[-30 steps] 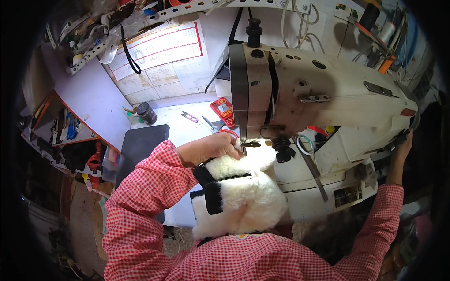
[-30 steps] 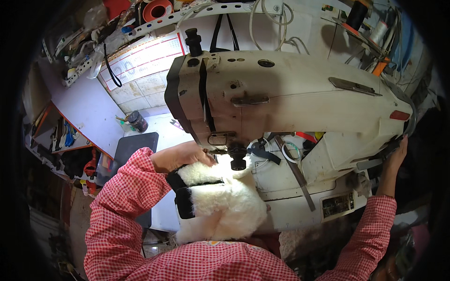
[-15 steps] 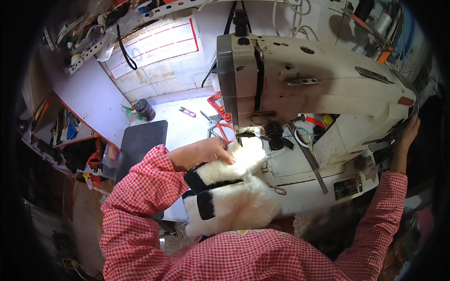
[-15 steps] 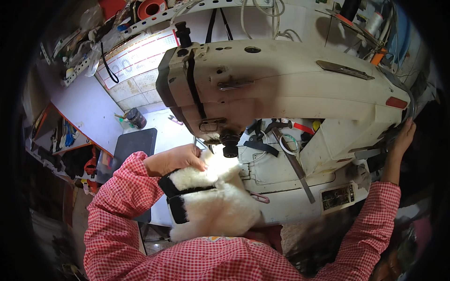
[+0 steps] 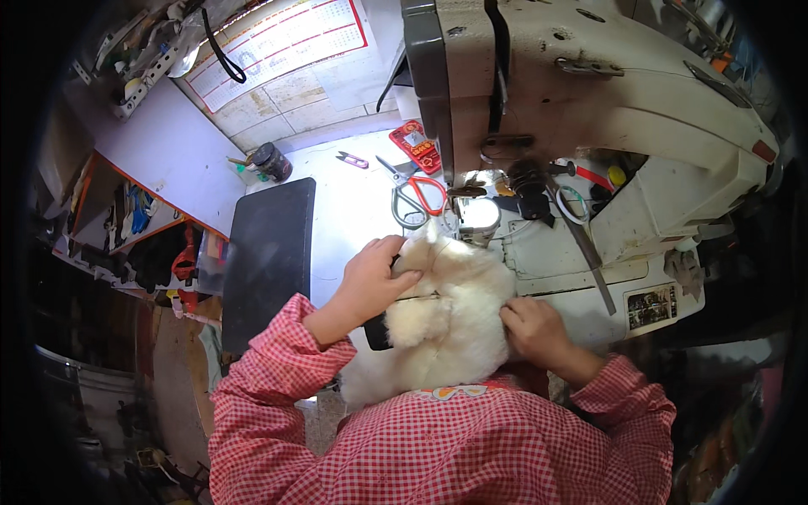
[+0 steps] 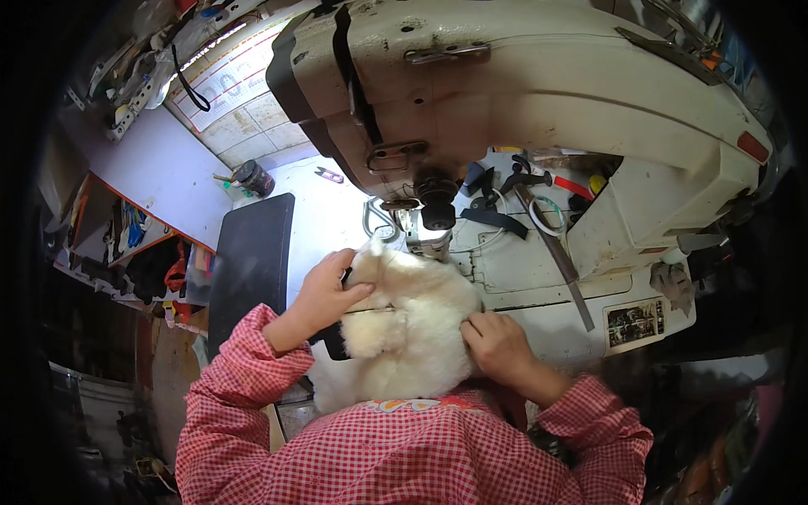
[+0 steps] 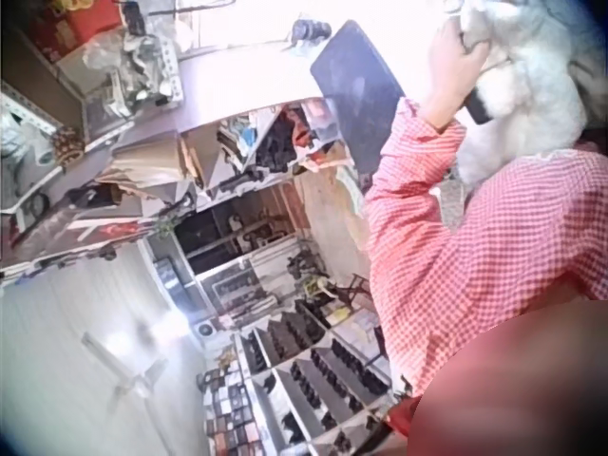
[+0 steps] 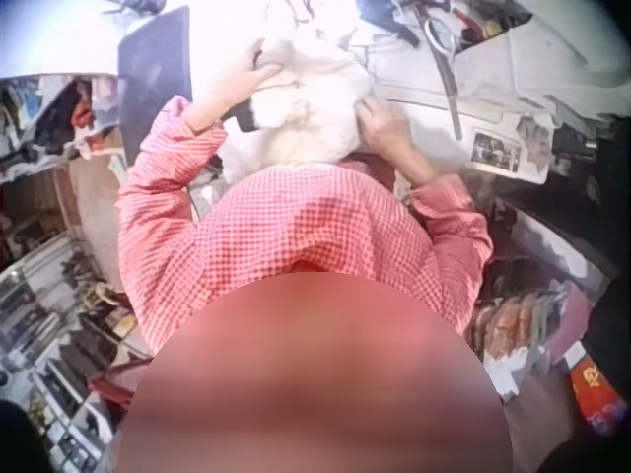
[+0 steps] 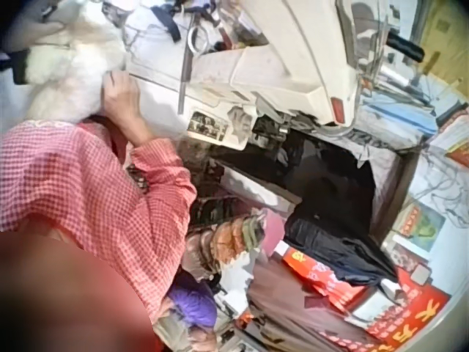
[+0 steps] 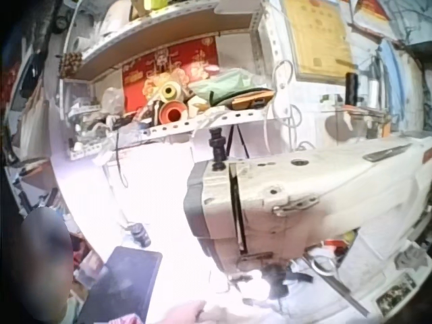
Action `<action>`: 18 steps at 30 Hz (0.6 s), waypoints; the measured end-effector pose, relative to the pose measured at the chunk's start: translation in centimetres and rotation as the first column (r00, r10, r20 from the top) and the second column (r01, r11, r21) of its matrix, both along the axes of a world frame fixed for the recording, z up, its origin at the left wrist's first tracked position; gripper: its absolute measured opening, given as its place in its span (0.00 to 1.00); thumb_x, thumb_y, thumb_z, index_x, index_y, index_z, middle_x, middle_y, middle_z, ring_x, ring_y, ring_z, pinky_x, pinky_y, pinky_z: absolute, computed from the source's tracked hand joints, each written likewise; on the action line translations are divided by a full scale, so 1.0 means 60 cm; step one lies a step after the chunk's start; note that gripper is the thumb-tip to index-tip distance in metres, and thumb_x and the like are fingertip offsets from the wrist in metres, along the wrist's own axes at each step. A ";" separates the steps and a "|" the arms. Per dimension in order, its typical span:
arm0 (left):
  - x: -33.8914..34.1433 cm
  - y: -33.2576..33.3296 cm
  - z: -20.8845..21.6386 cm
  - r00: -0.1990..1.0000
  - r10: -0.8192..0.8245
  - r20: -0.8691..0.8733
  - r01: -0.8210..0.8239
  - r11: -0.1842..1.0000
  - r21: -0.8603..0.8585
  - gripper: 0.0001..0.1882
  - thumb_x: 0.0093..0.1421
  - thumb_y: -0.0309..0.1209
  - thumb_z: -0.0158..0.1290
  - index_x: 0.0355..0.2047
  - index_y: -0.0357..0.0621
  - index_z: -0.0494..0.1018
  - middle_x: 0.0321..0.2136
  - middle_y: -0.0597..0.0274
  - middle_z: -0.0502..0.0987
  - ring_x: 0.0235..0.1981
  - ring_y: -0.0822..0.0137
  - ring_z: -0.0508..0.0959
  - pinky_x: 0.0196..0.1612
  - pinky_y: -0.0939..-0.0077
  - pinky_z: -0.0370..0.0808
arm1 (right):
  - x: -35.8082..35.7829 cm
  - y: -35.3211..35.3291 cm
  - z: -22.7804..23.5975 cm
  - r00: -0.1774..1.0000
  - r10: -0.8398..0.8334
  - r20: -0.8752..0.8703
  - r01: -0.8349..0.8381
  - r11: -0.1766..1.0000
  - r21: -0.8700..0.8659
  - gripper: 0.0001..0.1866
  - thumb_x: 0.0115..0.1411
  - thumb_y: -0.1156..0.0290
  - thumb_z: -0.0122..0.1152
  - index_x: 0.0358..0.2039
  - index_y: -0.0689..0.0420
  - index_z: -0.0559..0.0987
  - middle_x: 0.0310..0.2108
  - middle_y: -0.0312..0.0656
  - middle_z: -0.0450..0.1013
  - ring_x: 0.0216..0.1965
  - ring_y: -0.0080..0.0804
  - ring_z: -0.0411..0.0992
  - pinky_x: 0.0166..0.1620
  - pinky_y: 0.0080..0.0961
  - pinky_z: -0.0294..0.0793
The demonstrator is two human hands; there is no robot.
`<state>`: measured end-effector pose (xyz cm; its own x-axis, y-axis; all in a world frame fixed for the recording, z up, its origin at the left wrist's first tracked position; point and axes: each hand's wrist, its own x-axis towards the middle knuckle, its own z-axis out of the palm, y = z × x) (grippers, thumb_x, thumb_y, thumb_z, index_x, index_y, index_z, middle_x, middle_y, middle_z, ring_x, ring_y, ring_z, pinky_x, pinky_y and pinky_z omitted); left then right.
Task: The person sews a black boot with white fur lining using a sewing machine, aligning edges and stitching along seams. They trim excess thread with scissors, flip the boot to check alignment, and continue sewing different sections.
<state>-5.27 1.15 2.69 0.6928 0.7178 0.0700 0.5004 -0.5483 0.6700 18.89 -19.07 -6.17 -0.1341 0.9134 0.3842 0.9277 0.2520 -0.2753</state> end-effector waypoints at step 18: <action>0.040 -0.036 0.018 0.984 -0.136 -0.113 0.159 0.960 0.231 0.20 0.53 0.29 0.60 0.47 0.60 0.78 0.63 0.49 0.60 0.52 0.47 0.69 0.52 0.58 0.73 | 0.064 -0.023 -0.067 0.987 -0.145 0.071 0.146 0.989 -0.003 0.15 0.51 0.74 0.55 0.41 0.61 0.75 0.45 0.44 0.71 0.45 0.44 0.70 0.48 0.38 0.70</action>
